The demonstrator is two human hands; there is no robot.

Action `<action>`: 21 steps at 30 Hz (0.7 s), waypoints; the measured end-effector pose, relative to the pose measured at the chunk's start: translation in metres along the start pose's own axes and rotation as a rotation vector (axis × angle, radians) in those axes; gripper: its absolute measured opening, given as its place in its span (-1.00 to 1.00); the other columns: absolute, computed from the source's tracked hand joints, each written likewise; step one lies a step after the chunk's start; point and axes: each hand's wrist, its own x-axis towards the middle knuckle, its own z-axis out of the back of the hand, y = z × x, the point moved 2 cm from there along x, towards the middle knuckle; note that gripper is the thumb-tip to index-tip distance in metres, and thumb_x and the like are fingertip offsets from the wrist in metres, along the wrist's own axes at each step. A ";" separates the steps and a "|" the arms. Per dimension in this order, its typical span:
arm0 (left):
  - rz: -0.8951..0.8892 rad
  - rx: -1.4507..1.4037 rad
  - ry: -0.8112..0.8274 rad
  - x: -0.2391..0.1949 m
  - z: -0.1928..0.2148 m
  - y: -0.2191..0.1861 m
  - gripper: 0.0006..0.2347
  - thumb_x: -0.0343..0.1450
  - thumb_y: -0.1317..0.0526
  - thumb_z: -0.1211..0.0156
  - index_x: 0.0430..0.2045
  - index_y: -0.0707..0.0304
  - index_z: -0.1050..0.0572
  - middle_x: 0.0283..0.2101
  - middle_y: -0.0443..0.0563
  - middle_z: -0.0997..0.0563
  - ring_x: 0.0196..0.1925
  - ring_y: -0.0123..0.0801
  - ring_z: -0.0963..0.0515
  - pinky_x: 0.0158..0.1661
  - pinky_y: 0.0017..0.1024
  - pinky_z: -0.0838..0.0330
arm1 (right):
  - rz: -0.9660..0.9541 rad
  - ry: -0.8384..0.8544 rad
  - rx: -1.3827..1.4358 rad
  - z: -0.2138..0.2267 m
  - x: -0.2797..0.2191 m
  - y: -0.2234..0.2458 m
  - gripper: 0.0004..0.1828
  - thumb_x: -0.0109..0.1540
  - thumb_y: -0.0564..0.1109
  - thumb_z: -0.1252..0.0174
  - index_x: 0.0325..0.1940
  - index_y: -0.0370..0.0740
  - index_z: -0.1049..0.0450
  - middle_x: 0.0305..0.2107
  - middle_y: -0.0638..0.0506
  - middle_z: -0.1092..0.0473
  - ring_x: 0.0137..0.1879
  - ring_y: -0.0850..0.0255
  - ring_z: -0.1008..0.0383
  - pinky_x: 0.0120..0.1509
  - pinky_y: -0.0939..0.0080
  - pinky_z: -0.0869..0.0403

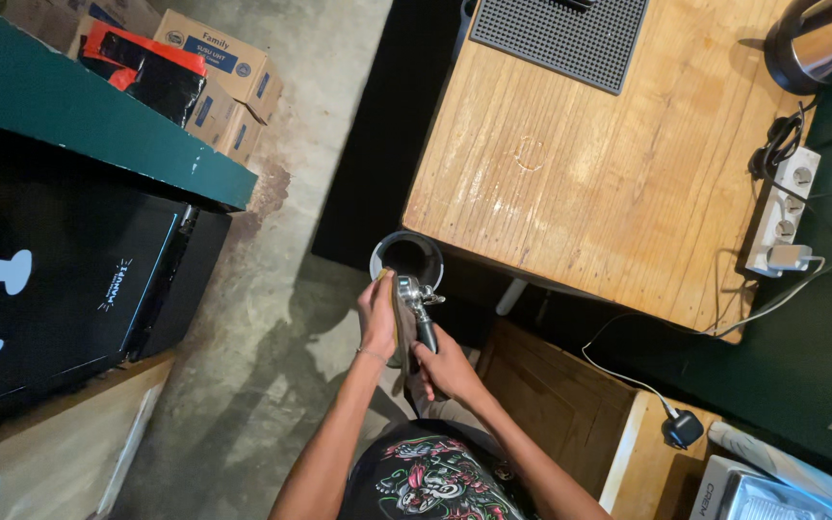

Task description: The person prepares an espresso shot by grinding coffee beans into a portafilter, leveling the grounds with a spoon, tamping the coffee, and wiping the portafilter rim. The process is repeated for a second shot.

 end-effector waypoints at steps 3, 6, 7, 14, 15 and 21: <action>0.276 -0.190 0.184 0.022 0.004 0.003 -0.83 0.30 0.14 -0.40 -0.51 0.28 -0.66 -0.48 0.06 -0.65 -0.35 -0.30 -0.65 -0.22 -0.31 -0.58 | 0.225 -0.105 -0.443 0.028 0.021 -0.028 -0.44 0.30 -0.14 -0.16 0.33 -0.49 -0.28 -0.48 -0.42 -0.47 -0.38 -0.18 -0.59 -0.35 -0.12 -0.44; 0.398 -0.130 0.286 0.035 0.013 0.006 -0.77 0.27 0.09 -0.47 -0.48 0.29 -0.66 -0.44 0.10 -0.68 -0.31 -0.31 -0.65 -0.15 -0.31 -0.58 | 0.292 -0.070 -0.436 0.049 0.030 -0.041 -0.80 0.30 -0.17 -0.16 -0.01 -0.26 -0.44 -0.63 -0.23 -0.42 -0.53 0.02 -0.51 -0.42 0.11 -0.47; 0.397 -0.131 0.286 0.035 0.013 -0.003 -0.77 0.27 0.09 -0.47 -0.48 0.29 -0.66 -0.44 0.10 -0.68 -0.31 -0.31 -0.65 -0.15 -0.31 -0.58 | 0.294 -0.070 -0.437 0.042 0.013 -0.021 -0.80 0.30 -0.17 -0.16 -0.01 -0.26 -0.44 -0.63 -0.23 -0.42 -0.53 0.02 -0.51 -0.42 0.11 -0.47; 0.076 -0.082 0.079 -0.029 0.024 -0.073 -0.69 0.44 0.01 -0.37 -0.18 0.30 -0.54 -0.24 -0.03 -0.54 -0.18 -0.38 -0.55 -0.14 -0.42 -0.49 | -0.078 0.089 0.741 0.048 -0.011 -0.012 -0.87 0.33 -0.16 -0.12 -0.07 -0.13 -0.34 -0.75 0.14 -0.01 -0.75 0.34 -0.08 -0.71 0.35 -0.22; -0.006 -0.063 0.090 -0.040 0.020 -0.082 -0.68 0.48 0.00 -0.32 -0.12 0.29 -0.55 -0.14 -0.07 -0.49 -0.06 -0.43 -0.48 0.02 -0.40 -0.45 | -0.119 0.100 0.825 0.053 -0.007 -0.018 -0.87 0.34 -0.15 -0.13 -0.07 -0.10 -0.34 -0.74 0.16 0.01 -0.75 0.38 -0.06 -0.70 0.41 -0.20; -0.682 0.757 0.619 -0.024 0.009 -0.034 -0.74 0.40 0.38 0.04 -0.07 0.45 -0.50 0.10 0.14 -0.39 0.26 0.03 -0.45 0.22 -0.16 -0.39 | -0.205 0.218 0.725 0.041 -0.004 -0.017 -0.86 0.35 -0.11 -0.15 -0.17 -0.21 -0.38 -0.74 0.20 -0.01 -0.73 0.42 -0.06 -0.71 0.43 -0.18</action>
